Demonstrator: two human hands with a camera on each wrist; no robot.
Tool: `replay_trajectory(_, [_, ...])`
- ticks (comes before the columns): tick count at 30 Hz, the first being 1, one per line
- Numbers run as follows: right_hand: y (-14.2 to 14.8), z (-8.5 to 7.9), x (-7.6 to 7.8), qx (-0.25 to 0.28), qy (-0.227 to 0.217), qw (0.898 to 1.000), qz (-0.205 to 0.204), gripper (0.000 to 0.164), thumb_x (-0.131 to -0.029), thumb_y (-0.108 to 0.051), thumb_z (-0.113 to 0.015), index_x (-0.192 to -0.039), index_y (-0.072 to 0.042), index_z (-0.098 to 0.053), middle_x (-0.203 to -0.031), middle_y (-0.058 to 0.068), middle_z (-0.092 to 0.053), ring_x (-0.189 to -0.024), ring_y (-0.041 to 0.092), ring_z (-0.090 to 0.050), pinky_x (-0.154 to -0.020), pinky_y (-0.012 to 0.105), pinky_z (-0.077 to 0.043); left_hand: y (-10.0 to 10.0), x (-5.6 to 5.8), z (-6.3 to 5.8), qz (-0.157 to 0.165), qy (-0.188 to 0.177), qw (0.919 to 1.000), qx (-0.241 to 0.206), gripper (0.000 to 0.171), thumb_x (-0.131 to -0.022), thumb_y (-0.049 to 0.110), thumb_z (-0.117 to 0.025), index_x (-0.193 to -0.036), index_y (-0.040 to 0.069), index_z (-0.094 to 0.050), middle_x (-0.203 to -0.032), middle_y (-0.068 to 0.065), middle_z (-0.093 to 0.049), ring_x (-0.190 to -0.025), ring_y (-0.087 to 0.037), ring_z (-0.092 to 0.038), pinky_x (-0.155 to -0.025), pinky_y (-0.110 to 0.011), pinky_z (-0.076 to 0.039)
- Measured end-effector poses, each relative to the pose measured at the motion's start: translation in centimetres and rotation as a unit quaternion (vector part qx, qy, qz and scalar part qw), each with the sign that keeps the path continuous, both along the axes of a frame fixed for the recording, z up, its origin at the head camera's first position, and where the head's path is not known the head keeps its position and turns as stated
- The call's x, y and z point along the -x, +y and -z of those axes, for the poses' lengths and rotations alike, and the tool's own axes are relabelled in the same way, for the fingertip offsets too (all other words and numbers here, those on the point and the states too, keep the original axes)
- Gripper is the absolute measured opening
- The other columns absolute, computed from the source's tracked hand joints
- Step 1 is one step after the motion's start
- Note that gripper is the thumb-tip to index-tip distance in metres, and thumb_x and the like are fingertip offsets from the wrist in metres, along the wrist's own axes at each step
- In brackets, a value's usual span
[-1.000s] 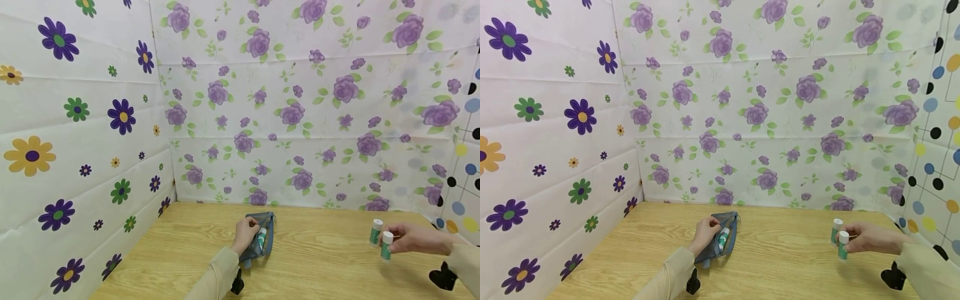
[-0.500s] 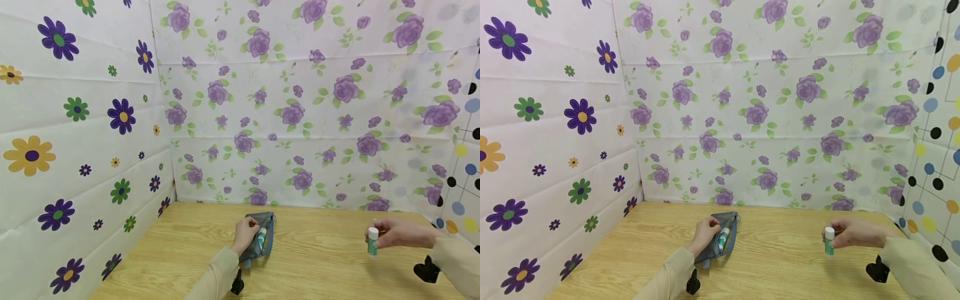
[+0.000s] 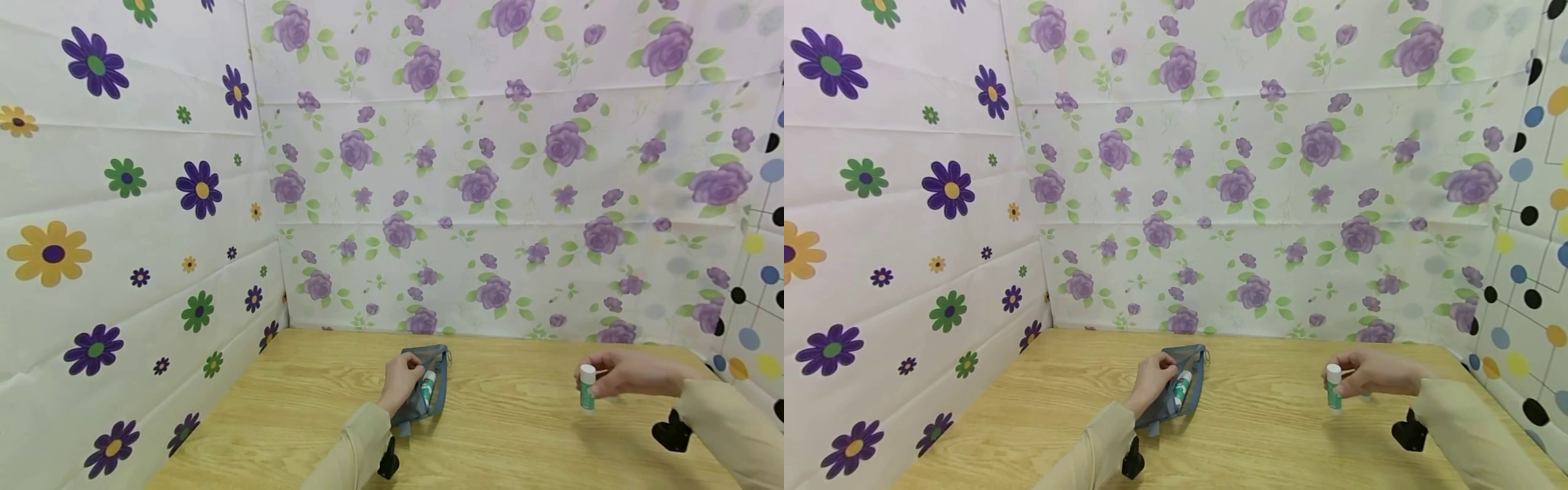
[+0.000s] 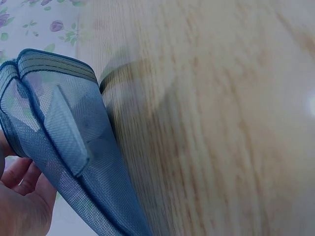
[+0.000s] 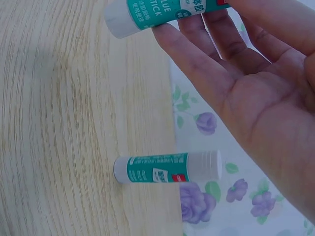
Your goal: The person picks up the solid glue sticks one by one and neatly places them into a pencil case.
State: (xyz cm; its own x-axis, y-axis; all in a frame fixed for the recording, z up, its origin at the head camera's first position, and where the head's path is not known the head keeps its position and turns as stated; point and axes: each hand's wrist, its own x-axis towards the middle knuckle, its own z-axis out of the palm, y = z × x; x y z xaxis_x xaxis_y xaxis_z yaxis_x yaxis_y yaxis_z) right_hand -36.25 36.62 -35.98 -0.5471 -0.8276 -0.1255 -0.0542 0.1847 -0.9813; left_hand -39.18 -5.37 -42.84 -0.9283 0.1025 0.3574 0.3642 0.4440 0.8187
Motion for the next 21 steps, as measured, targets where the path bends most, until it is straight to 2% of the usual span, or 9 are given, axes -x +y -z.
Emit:
replay_trajectory(3, [-0.6, -0.1, 0.1, -0.007, 0.009, 1.000, 0.009, 0.026, -0.092, 0.006, -0.041, -0.117, 0.013, -0.044, -0.112, 0.025, -0.050, -0.096, 0.029, -0.052, -0.078, 0.041, -0.042, 0.0, 0.0, 0.0, -0.001, -0.002, 1.0000, 0.001, 0.005, -0.086, 0.000, -0.055, -0.085, -0.002, -0.060, -0.071, -0.002, -0.051, -0.058, -0.014, -0.045, -0.052, -0.029, -0.038])
replay_trajectory(8, [-1.2, -0.1, 0.3, -0.009, 0.011, 1.000, 0.024, 0.026, -0.093, 0.005, -0.042, -0.117, 0.011, -0.046, -0.115, 0.024, -0.049, -0.107, 0.039, -0.045, -0.088, 0.048, -0.036, 0.1, 0.2, 0.0, -0.002, -0.002, 1.0000, 0.005, 0.005, -0.086, 0.000, -0.055, -0.086, -0.002, -0.061, -0.071, -0.002, -0.052, -0.058, -0.014, -0.045, -0.053, -0.029, -0.038])
replay_trajectory(14, [-2.0, -0.2, 0.3, -0.003, 0.010, 0.999, 0.031, 0.025, -0.093, 0.004, -0.042, -0.117, 0.009, -0.046, -0.114, 0.022, -0.049, -0.108, 0.036, -0.046, -0.088, 0.048, -0.036, 0.1, 0.2, 0.0, -0.003, -0.001, 1.0000, 0.007, 0.005, -0.086, -0.001, -0.056, -0.085, -0.002, -0.061, -0.070, -0.002, -0.052, -0.058, -0.014, -0.045, -0.052, -0.029, -0.038])
replay_trajectory(21, [-2.8, 0.0, 0.6, 0.004, -0.006, 0.998, 0.063, 0.027, -0.095, -0.001, -0.042, -0.120, 0.008, -0.045, -0.114, 0.019, -0.049, -0.106, 0.035, -0.048, -0.088, 0.046, -0.037, 0.1, 0.2, 0.1, -0.006, 0.004, 0.9999, 0.008, 0.005, -0.086, -0.001, -0.056, -0.084, -0.001, -0.061, -0.071, -0.001, -0.052, -0.058, -0.014, -0.045, -0.053, -0.029, -0.039])
